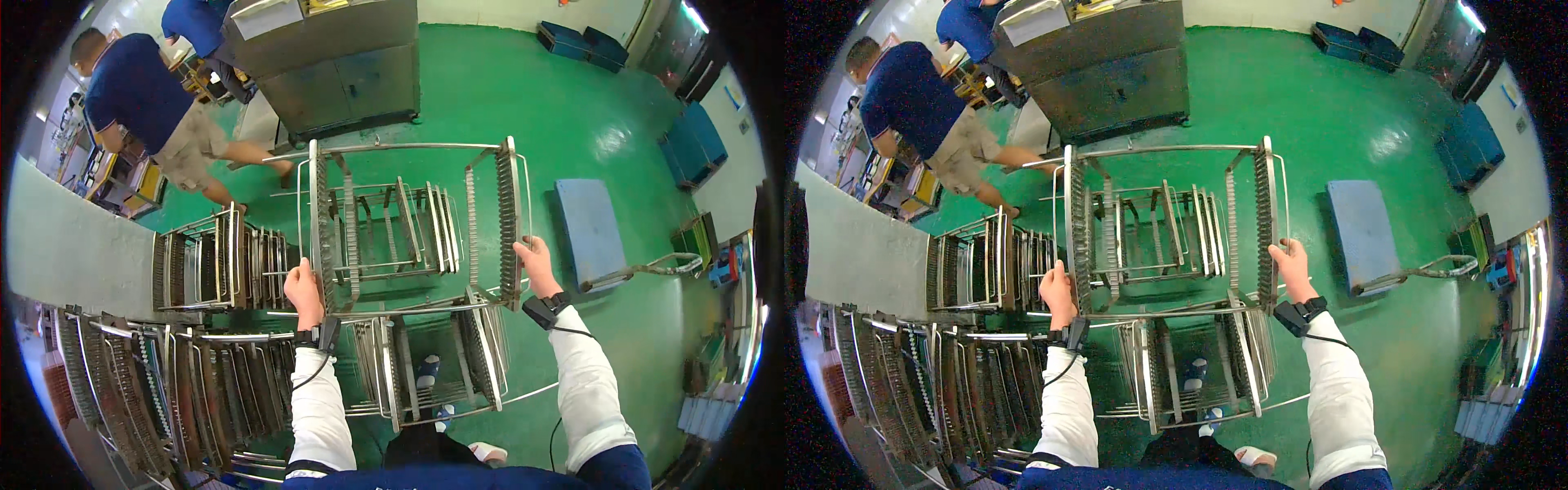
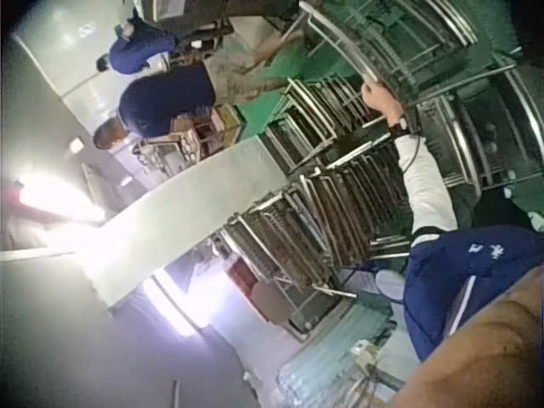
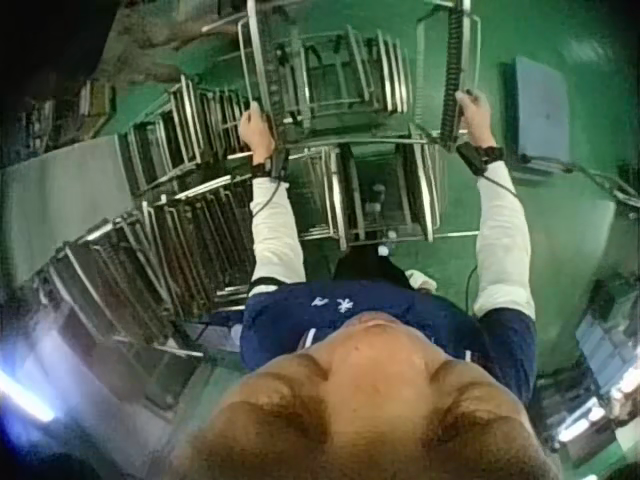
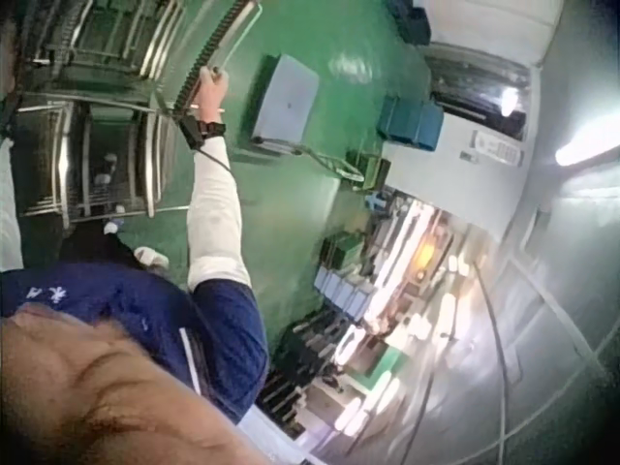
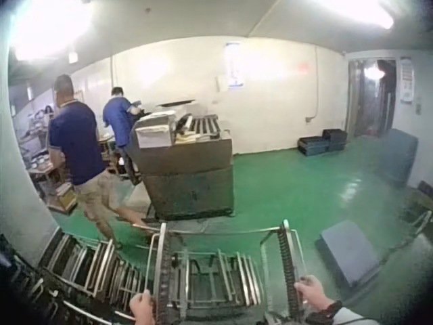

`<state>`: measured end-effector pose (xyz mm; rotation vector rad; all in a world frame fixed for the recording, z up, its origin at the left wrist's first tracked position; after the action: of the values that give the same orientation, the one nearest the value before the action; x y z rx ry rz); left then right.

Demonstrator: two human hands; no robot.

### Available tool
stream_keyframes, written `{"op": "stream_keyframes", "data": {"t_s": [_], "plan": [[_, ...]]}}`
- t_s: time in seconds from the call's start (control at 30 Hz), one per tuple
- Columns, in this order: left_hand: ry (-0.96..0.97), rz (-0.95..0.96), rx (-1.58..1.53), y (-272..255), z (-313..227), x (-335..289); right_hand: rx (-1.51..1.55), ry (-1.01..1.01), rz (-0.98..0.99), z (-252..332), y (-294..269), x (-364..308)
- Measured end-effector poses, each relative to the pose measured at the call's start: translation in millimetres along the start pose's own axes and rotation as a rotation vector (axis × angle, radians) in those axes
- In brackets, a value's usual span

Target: Feeding large blue material sheets into a processing machine and then collecting them from the output to stack on a rack.

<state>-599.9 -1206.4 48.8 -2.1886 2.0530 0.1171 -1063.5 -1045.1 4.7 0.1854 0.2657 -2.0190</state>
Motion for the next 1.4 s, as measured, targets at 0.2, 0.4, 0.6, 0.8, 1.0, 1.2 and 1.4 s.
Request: {"op": "stream_keyframes", "data": {"t_s": [0.2, 0.4, 0.6, 0.8, 1.0, 1.2, 1.4], "plan": [[-0.017, -0.058, -0.020, -6, 45, 47, -0.027, 0.164, 0.111, -40, 33, 55], [-0.007, -0.093, 0.054, -11, 78, 98, 0.044, 0.148, 0.112, -46, 67, 101], [0.059, -0.166, 0.113, -6, 118, 147, 0.166, 0.139, 0.148, -45, 96, 135], [-0.025, -0.150, 0.568, -38, 197, 178, 0.201, 0.274, 0.335, -85, 136, 148], [0.033, -0.091, 0.886, 38, 161, 190, 0.113, 0.404, 0.376, -98, 126, 105], [0.024, -0.014, 0.871, 31, 176, 196, 0.237, 0.358, 0.264, -120, 66, 10], [0.170, 0.045, 0.631, -27, 202, 195, 0.334, 0.423, 0.075, -96, 10, -117]]}}
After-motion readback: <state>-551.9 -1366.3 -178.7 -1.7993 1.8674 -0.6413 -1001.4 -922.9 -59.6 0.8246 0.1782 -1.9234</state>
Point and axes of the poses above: each hand's wrist, its own x-axis towards the middle knuckle, its own y-axis out of the palm, z = x × y, the point moved 1 cm from there along x, towards the middle knuckle, and after that the axes turned 14 degrees about z, right-handed, at the moved point
